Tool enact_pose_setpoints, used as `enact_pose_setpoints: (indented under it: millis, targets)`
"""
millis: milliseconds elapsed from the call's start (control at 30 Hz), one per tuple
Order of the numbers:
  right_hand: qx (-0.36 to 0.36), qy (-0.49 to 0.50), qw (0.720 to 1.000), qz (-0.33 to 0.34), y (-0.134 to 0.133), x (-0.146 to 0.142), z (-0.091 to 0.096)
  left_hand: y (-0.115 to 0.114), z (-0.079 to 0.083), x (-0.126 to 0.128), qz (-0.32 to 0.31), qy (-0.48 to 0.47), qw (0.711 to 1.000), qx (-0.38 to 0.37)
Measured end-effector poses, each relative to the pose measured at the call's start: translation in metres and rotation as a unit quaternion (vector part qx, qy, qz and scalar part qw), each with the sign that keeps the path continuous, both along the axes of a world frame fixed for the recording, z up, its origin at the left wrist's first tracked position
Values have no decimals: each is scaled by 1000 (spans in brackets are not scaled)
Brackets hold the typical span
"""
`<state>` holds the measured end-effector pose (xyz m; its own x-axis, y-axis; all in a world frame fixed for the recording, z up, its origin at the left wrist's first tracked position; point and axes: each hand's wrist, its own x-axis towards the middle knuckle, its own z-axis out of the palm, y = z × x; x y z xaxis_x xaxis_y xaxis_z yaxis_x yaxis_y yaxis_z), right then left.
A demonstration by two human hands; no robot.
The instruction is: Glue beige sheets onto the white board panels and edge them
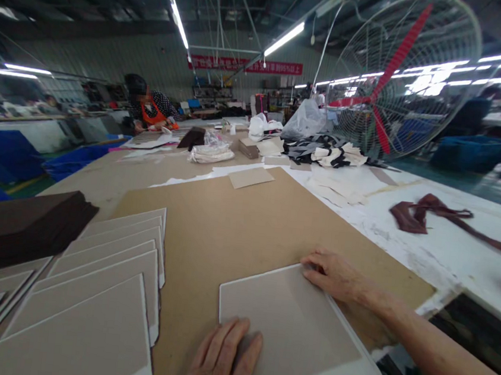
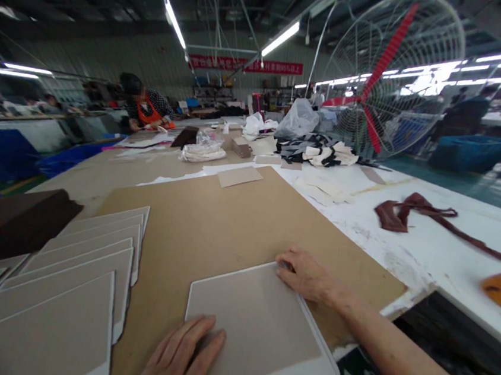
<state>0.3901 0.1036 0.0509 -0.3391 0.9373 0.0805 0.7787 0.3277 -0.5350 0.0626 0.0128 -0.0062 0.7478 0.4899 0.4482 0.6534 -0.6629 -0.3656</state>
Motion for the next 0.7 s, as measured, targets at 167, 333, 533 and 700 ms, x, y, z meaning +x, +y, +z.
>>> enact_pose_setpoints:
  millis: [167,333,533,700]
  targets:
    - [-41,21,999,-5,18,6,0,-4,-1,5,33,-19,999,-21]
    - [-98,76,992,6,40,9,2,-5,-3,6,34,-36,998,-33]
    - [-149,181,972,-15,33,5,23,-1,-5,1,6,-21,999,-29]
    - [-194,284,938,-36,6,-3,57,3,0,-5,-22,9,999,-34]
